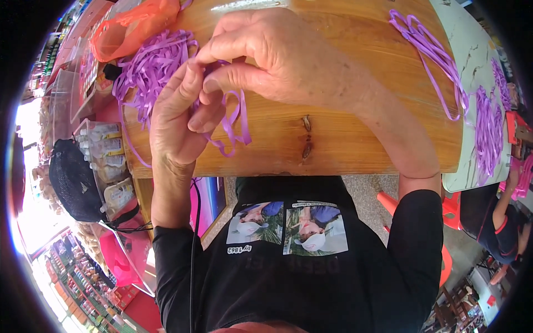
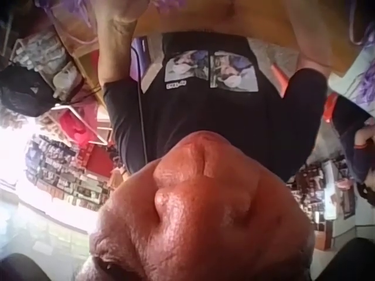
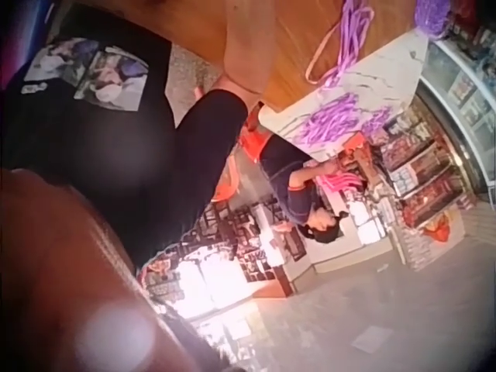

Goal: The person picks up a purple ribbon and attaches a plastic clasp to it by hand. They then join the ends of the ribbon together using the clasp and place the completed lanyard onto a pile on the table.

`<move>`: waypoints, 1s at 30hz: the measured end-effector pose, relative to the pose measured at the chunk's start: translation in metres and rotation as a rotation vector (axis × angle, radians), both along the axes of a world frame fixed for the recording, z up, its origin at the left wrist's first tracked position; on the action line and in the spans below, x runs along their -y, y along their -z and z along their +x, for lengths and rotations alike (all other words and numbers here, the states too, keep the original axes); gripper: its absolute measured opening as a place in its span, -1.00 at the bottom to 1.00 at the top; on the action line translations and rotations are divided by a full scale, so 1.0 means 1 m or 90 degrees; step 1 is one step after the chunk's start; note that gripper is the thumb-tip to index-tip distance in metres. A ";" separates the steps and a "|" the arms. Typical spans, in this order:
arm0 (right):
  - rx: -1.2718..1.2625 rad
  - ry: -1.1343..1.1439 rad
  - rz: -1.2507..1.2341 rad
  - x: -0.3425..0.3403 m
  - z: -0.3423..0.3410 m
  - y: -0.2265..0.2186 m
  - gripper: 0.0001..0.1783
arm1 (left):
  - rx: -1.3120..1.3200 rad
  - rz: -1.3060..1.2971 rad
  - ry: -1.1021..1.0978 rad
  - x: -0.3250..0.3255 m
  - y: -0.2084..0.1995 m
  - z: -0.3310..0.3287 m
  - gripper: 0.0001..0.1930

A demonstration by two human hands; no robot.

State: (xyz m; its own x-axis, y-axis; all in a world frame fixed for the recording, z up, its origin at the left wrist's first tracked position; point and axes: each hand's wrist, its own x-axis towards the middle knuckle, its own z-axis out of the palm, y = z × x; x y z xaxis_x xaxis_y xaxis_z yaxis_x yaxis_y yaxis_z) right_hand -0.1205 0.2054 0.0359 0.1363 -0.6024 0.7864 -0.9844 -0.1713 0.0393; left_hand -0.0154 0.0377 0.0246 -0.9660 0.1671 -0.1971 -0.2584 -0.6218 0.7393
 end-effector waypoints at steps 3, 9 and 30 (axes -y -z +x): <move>0.033 -0.022 -0.032 0.001 -0.001 0.002 -0.80 | -0.033 -0.010 0.002 0.000 0.000 -0.001 -0.75; 0.245 -0.148 -0.097 0.002 -0.006 0.016 -0.79 | -0.067 -0.048 0.019 0.001 -0.001 -0.002 -0.81; 0.545 -0.355 -0.098 0.000 0.002 0.005 -0.86 | -0.176 -0.340 -0.088 0.006 0.000 0.001 -0.80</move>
State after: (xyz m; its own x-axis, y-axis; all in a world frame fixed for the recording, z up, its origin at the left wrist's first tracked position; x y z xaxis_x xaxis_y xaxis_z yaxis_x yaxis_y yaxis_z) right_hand -0.1181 0.2054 0.0304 -0.2756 -0.5099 0.8149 -0.4752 -0.6647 -0.5766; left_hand -0.0141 0.0315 0.0242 -0.9990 -0.0155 0.0420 0.0439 -0.1606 0.9860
